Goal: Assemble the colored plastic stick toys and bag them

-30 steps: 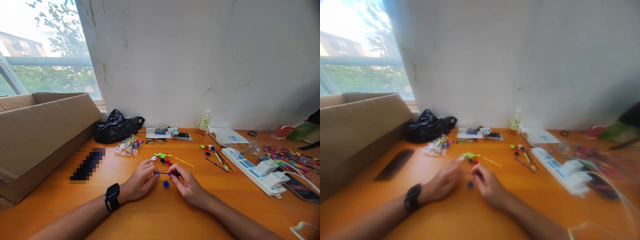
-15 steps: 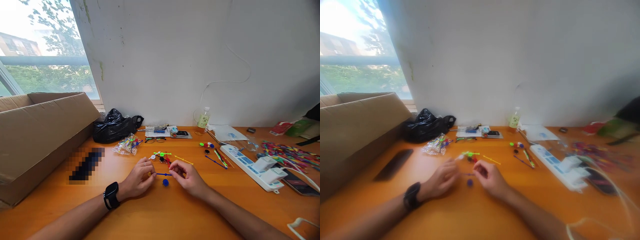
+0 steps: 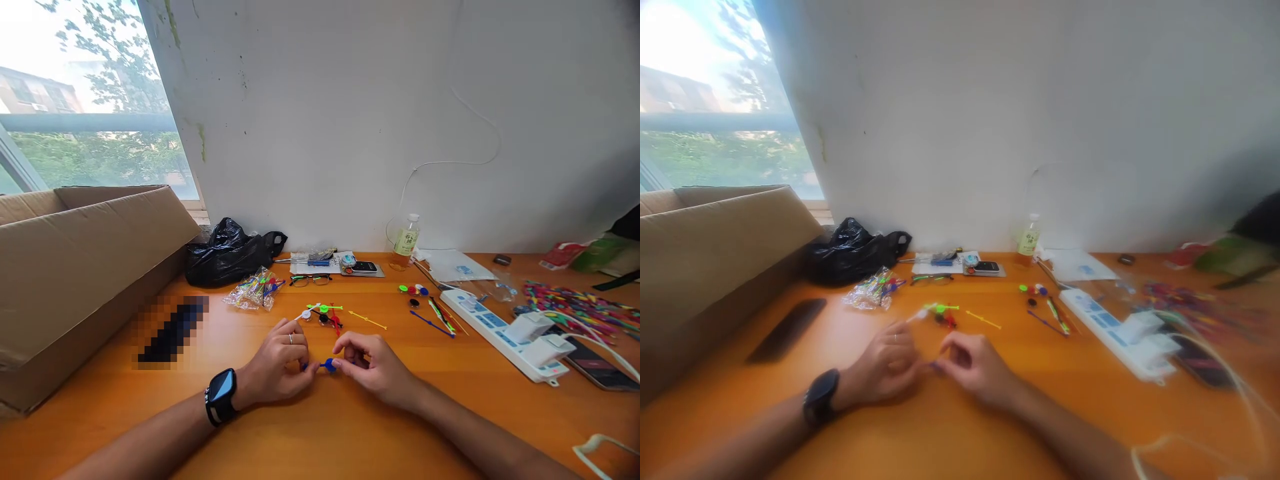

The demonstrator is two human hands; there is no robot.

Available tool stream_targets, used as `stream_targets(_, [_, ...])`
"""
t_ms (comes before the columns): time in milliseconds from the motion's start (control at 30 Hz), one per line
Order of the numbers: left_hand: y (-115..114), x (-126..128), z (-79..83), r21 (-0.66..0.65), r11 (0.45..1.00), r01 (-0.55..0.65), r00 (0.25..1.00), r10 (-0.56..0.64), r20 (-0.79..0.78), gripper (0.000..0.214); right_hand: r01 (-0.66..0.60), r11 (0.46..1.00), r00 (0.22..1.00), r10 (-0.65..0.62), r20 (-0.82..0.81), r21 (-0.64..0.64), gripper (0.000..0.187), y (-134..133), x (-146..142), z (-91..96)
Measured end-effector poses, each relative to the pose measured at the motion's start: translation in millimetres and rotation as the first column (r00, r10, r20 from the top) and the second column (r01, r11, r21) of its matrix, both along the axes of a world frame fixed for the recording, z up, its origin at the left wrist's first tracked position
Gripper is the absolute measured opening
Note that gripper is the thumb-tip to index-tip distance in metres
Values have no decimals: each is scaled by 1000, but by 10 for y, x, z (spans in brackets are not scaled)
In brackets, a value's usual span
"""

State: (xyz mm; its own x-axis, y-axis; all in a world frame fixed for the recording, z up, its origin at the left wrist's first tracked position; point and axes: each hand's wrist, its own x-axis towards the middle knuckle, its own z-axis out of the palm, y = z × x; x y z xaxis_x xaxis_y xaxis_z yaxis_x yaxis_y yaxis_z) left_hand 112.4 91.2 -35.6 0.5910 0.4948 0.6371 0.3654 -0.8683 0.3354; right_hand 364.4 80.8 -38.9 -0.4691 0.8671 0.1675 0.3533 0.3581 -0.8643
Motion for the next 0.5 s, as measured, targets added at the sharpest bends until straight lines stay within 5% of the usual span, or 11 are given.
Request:
stream_targets(200, [29,-8,-25,-38,997,-62,996,59,-61,36,29,999,998,-30,-47,-31,33,55,6,-48])
stream_targets(500, [49,-27,-33,-199,980,18,997,-32,-67,12,-13,942,980,-54,-190,-335,49,250,62,-75])
